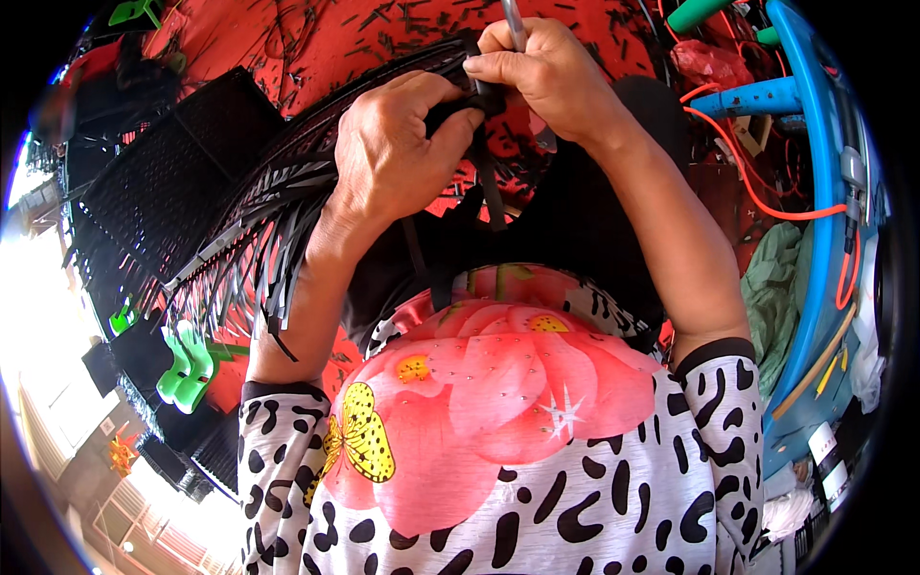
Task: The person sits on the floor and weaves black plastic strips into a large basket frame. They use a metal tool to tuck and tighten the strips, working on the edge of the basket throughout the clip.
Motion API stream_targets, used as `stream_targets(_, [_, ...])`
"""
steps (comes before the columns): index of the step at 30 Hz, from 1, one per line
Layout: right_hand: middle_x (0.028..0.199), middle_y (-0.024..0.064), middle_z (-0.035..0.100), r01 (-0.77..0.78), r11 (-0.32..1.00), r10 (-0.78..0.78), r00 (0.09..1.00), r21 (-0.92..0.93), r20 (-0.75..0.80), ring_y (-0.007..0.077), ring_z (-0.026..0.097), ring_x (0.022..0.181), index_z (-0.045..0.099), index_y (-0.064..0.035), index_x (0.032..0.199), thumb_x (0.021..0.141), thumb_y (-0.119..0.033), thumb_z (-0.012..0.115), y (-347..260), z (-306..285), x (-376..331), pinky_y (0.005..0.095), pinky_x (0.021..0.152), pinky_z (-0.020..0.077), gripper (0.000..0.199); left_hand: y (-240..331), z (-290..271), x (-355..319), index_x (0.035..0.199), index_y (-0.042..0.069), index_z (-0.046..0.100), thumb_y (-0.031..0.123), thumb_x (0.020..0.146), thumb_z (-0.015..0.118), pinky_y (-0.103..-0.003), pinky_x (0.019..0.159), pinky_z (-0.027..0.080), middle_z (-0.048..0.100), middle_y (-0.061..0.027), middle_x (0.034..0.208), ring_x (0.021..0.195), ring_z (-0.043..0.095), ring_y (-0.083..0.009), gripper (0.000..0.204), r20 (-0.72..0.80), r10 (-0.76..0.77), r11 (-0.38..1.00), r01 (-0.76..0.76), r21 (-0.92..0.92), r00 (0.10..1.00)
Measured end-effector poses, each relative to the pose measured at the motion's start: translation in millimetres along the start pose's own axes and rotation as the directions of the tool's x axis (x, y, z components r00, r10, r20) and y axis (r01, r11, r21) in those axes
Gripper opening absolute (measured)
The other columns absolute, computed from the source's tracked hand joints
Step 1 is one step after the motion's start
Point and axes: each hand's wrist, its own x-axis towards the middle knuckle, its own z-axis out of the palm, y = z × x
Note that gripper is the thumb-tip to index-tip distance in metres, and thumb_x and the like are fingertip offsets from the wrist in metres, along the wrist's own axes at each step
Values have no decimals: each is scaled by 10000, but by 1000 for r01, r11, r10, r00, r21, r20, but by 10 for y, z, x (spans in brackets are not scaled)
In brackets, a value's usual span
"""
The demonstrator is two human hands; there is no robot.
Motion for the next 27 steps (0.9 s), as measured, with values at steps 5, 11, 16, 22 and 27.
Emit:
stream_targets(5, [601, -63, 396, 14, 999, -14, 1000, 48, -6, 37, 355, 574, 517, -65, 663, 842, -168, 617, 12, 18, 17, 226, 543, 290, 230, -1, 18, 8, 824, 37, 672, 214, 729, 674, -376, 609, 489, 630, -126, 759, 697, 618, -320, 201, 5, -20, 1000, 20, -15, 1000])
stream_targets(11, [635, -40, 492, -27, 952, 50, 996, 306, -69, 38, 423, 545, 614, -2, 903, 860, -204, 622, 88, 25, -142, 204, 477, 312, 207, -44, 26, 2, 818, 31, 670, 203, 723, 675, -376, 612, 491, 629, -134, 754, 696, 620, -321, 196, 16, -14, 1000, 14, -16, 1000])
stream_targets(16, [661, -2, 571, -33, 915, 161, 943, 402, -291, 84, 573, 595, 569, 41, 1079, 829, -236, 689, 17, 253, -418, 203, 488, 401, 392, -34, 29, -3, 808, 30, 670, 203, 726, 669, -374, 607, 492, 631, -135, 755, 699, 627, -314, 192, 5, -9, 1000, 9, -21, 1000])
stream_targets(22, [670, -7, 558, -164, 967, 214, 937, 194, -277, 55, 543, 594, 542, 35, 1086, 810, -212, 709, -66, 298, -448, 210, 501, 410, 406, -41, 36, -6, 815, 38, 674, 208, 728, 669, -371, 603, 494, 638, -131, 761, 696, 630, -311, 191, -4, -2, 1000, 2, -26, 1000])
stream_targets(27, [670, -23, 539, 42, 990, -1, 958, 136, -286, 25, 473, 596, 552, 13, 1051, 812, -162, 694, 166, 347, -414, 205, 517, 403, 329, -36, 36, -6, 820, 44, 678, 214, 728, 673, -372, 612, 500, 643, -126, 773, 704, 633, -312, 194, -11, 8, 1000, -8, -8, 1000])
